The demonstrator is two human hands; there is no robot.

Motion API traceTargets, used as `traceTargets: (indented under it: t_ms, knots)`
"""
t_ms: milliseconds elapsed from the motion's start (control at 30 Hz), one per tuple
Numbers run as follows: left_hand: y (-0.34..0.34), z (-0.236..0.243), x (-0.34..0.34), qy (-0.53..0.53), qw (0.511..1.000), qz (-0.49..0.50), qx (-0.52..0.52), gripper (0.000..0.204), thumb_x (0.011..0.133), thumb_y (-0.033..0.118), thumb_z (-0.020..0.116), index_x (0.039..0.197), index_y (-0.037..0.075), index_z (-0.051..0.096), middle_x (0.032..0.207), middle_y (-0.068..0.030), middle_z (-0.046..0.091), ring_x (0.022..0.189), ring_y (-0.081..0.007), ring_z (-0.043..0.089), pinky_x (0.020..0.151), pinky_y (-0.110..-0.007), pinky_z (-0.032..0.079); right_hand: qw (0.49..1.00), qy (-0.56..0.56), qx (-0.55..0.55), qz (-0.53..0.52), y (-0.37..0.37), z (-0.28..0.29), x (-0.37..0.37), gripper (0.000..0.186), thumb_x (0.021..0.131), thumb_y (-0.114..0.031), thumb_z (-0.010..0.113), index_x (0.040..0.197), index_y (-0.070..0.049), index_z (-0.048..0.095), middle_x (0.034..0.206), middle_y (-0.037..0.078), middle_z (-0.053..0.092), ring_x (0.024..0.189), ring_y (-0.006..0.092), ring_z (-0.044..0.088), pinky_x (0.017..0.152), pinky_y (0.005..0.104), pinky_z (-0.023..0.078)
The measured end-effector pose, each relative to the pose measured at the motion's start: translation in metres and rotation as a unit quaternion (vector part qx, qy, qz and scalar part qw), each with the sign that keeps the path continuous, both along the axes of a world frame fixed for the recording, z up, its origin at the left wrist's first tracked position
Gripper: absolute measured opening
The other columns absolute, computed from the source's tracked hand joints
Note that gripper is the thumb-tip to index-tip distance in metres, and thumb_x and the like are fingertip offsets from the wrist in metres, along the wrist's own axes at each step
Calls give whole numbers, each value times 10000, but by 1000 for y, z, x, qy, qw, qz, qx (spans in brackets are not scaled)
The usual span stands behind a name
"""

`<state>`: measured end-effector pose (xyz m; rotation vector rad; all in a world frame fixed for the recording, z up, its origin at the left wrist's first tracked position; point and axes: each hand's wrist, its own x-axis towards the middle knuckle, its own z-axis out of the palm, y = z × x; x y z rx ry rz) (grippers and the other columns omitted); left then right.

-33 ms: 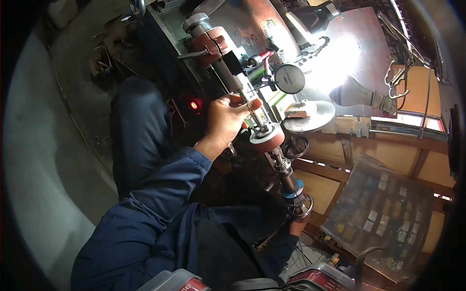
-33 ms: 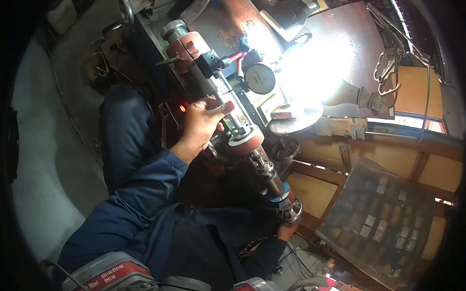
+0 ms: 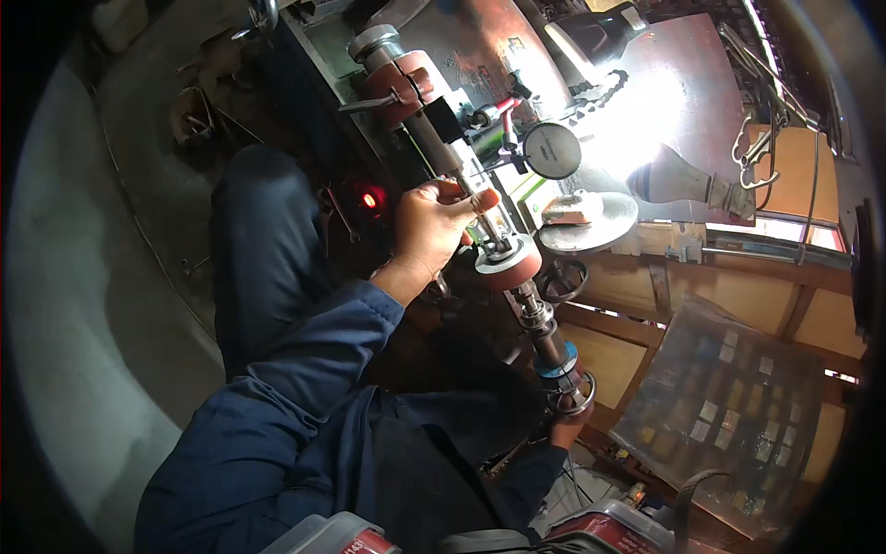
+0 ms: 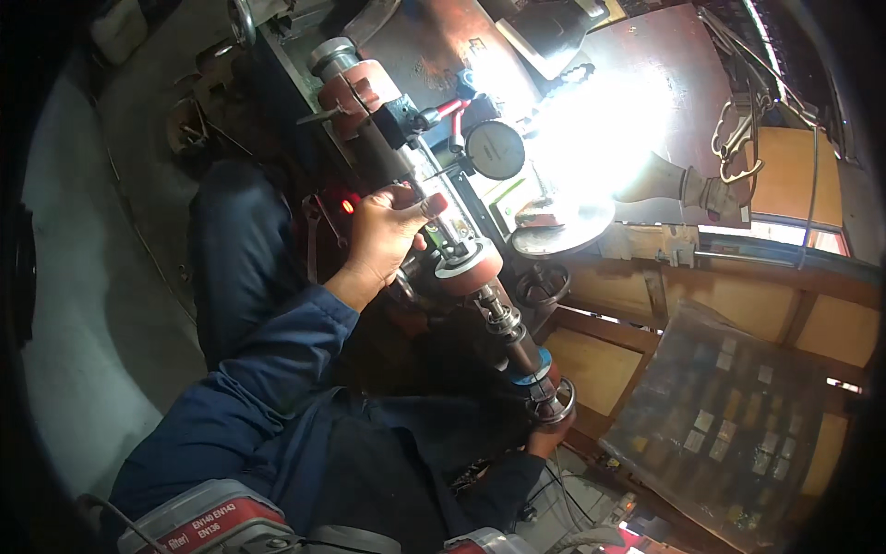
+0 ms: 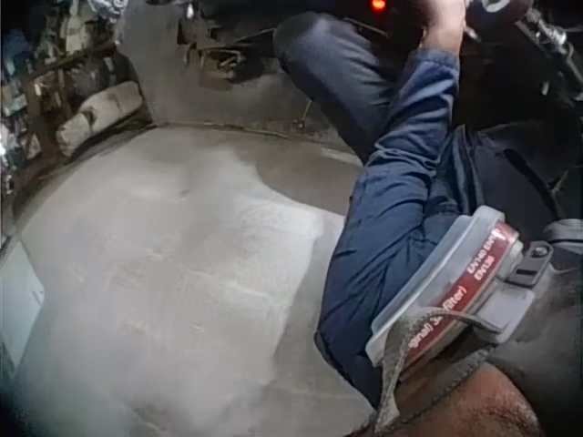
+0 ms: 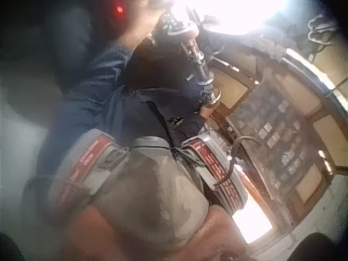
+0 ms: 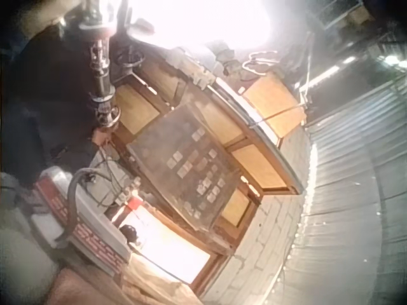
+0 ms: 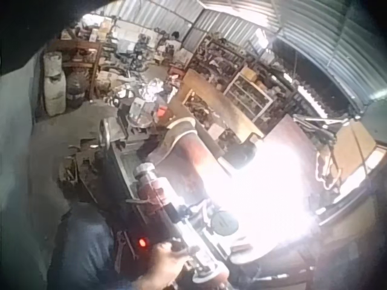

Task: The person uses a large industrial sharpening machine to sharpen a metal component, checking the alignment with a dial indicator and adjusting the component by hand and with a blue tool before bringing the grinding wheel into contact.

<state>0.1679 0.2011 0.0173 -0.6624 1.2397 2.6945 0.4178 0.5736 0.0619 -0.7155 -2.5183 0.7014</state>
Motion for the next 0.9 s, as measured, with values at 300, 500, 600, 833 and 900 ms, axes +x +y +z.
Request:
traceTargets:
  t_ms: [300,500,600,833,900]
  knots:
    - [-12,10,3,33,999,10,30,259,889,287,713,846,65,586,764,19,594,666,-57,614,384,-195,375,945,-325,41,-10,17,15,11,335,892,-195,673,1140,16,597,956,120,658,830,230,640,734,349,513]
    - [-20,5,2,66,996,32,46,239,924,276,668,896,49,598,827,4,607,685,-70,629,417,-197,386,957,-184,-224,-10,41,52,36,300,906,-190,676,1128,-2,604,816,69,656,564,94,545,496,263,433]
    - [-10,-7,-1,85,993,53,60,230,934,269,654,889,51,592,823,5,607,621,-56,588,453,-191,398,963,-106,-248,-26,42,52,22,239,938,-178,640,1118,-40,565,750,44,589,432,88,436,400,278,412]
    - [-18,6,4,57,997,-1,60,196,935,255,651,870,84,580,798,26,599,523,-34,508,455,-178,364,986,-11,-163,-28,70,15,-8,155,951,-114,592,1088,-46,618,916,68,651,705,128,605,618,276,507]
    - [-23,6,5,56,996,-10,68,188,935,248,651,878,83,581,784,31,592,512,-32,495,453,-176,352,980,-28,-199,-3,81,4,-14,181,934,-93,603,1102,-31,629,961,58,658,790,126,608,668,274,493]
